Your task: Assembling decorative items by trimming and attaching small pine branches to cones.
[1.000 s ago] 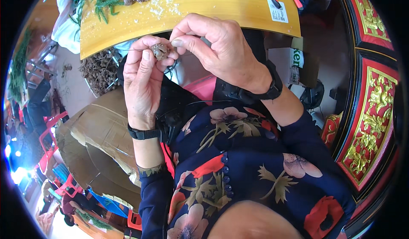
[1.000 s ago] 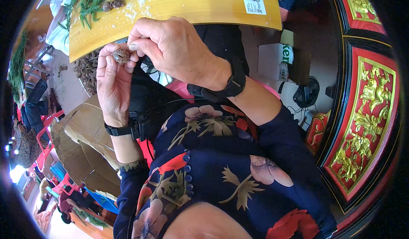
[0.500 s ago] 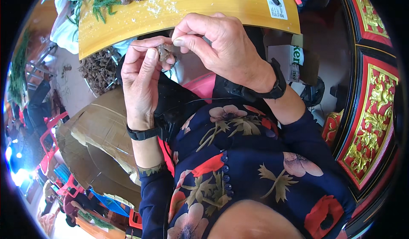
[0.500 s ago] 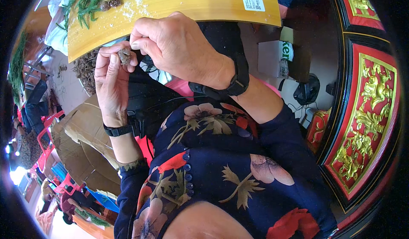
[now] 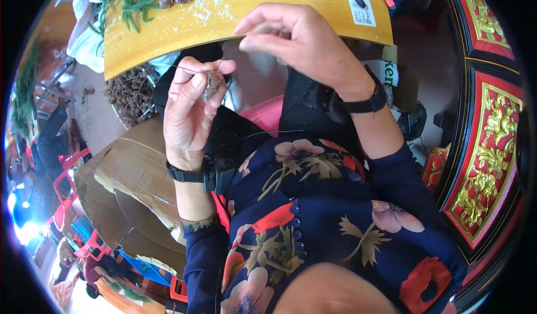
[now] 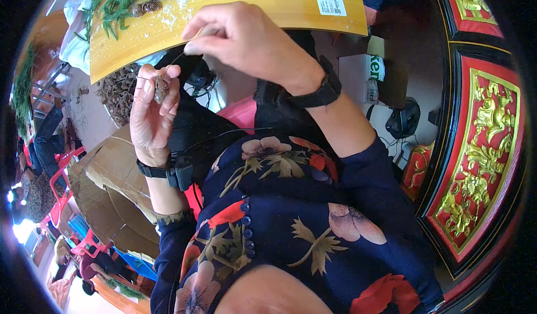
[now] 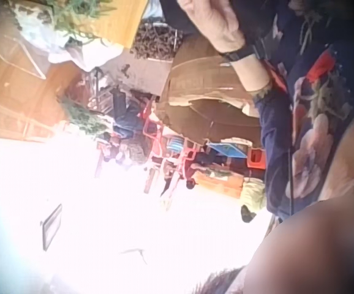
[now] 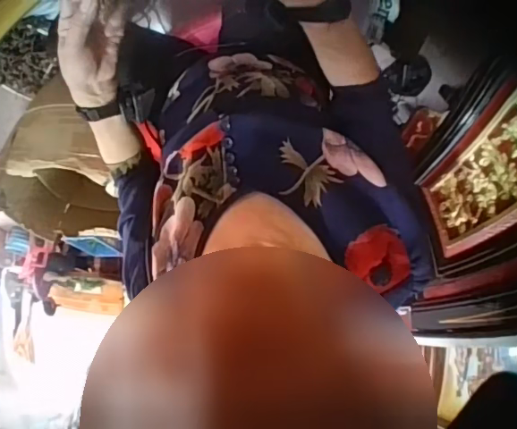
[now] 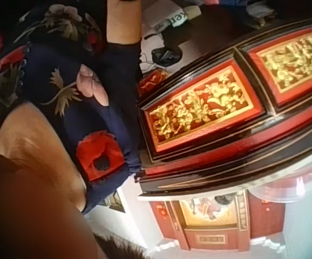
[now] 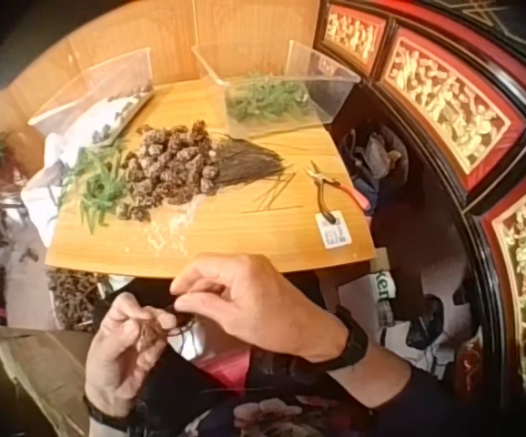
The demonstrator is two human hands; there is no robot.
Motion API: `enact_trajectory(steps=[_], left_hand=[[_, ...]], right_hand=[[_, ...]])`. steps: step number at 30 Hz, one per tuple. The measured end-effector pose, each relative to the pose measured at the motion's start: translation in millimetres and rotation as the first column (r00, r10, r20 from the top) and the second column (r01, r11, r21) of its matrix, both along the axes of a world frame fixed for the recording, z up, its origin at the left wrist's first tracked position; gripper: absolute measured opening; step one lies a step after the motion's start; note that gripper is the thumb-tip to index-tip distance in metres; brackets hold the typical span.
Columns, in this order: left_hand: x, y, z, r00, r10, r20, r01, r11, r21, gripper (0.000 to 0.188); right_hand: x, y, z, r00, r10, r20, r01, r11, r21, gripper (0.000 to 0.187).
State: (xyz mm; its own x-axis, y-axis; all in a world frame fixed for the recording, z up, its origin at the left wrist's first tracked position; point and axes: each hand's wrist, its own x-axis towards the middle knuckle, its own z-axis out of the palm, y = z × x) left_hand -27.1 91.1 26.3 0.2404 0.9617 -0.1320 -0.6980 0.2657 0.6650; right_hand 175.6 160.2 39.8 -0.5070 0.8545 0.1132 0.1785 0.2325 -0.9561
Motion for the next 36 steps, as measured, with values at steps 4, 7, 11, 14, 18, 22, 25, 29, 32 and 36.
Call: enact_trajectory(steps=[4, 7, 11, 14, 18, 22, 25, 29, 32, 36], left_hand=[[-1.6, -1.0, -0.7, 1.000, 0.021, 0.020, -0.021, 1.000, -0.010, 0.015], [0.5, -0.3, 1.0, 0.999, 0.039, 0.000, -0.039, 0.999, -0.028, 0.018], [2.5, 0.6, 0.4, 0.995, 0.082, -0.054, -0.085, 0.995, -0.048, 0.023], [3.6, 1.4, 2.3, 0.991, 0.102, -0.084, -0.106, 0.993, -0.042, 0.027], [8.9, 2.5, 10.1, 0.977, 0.171, -0.125, -0.181, 0.980, -0.079, 0.027], [1.3, 2.7, 8.6, 0.966, 0.107, -0.235, -0.114, 0.993, -0.018, 0.028], [2.2, -1.9, 13.6, 0.976, 0.051, -0.212, -0.069, 0.995, -0.075, 0.025], [9.1, -6.6, 9.3, 0.986, -0.069, -0.153, 0.050, 0.991, -0.126, 0.015], [16.9, -6.4, 7.9, 0.994, -0.083, -0.072, 0.078, 0.994, -0.077, 0.015], [21.7, -7.9, 8.2, 0.998, 0.011, -0.065, -0.015, 0.997, -0.072, 0.012]], right_hand=[[6.6, 6.3, -2.5, 0.996, -0.010, -0.094, -0.013, 0.970, -0.241, 0.017], [-2.6, -4.2, -0.4, 0.987, 0.076, -0.145, -0.115, 0.953, -0.280, 0.020], [-21.5, -11.6, -13.6, 0.955, 0.071, -0.287, -0.148, 0.956, -0.255, 0.022], [-28.5, -12.8, -9.7, 0.934, 0.051, -0.353, -0.144, 0.959, -0.243, 0.021], [-32.5, -8.3, 1.3, 0.935, 0.070, -0.348, -0.173, 0.946, -0.275, 0.019], [-32.1, -4.2, 11.4, 0.966, 0.112, -0.234, -0.179, 0.940, -0.290, 0.015], [-38.5, -8.2, 12.7, 0.990, 0.075, -0.123, -0.102, 0.967, -0.231, 0.011], [-34.2, -17.7, 26.0, 0.998, -0.012, 0.054, 0.014, 0.999, -0.049, 0.006], [-32.4, -22.7, 31.6, 0.998, -0.064, -0.028, 0.061, 0.993, -0.104, 0.004], [-38.8, -30.2, 23.8, 0.991, -0.061, -0.115, 0.051, 0.995, -0.089, 0.007]])
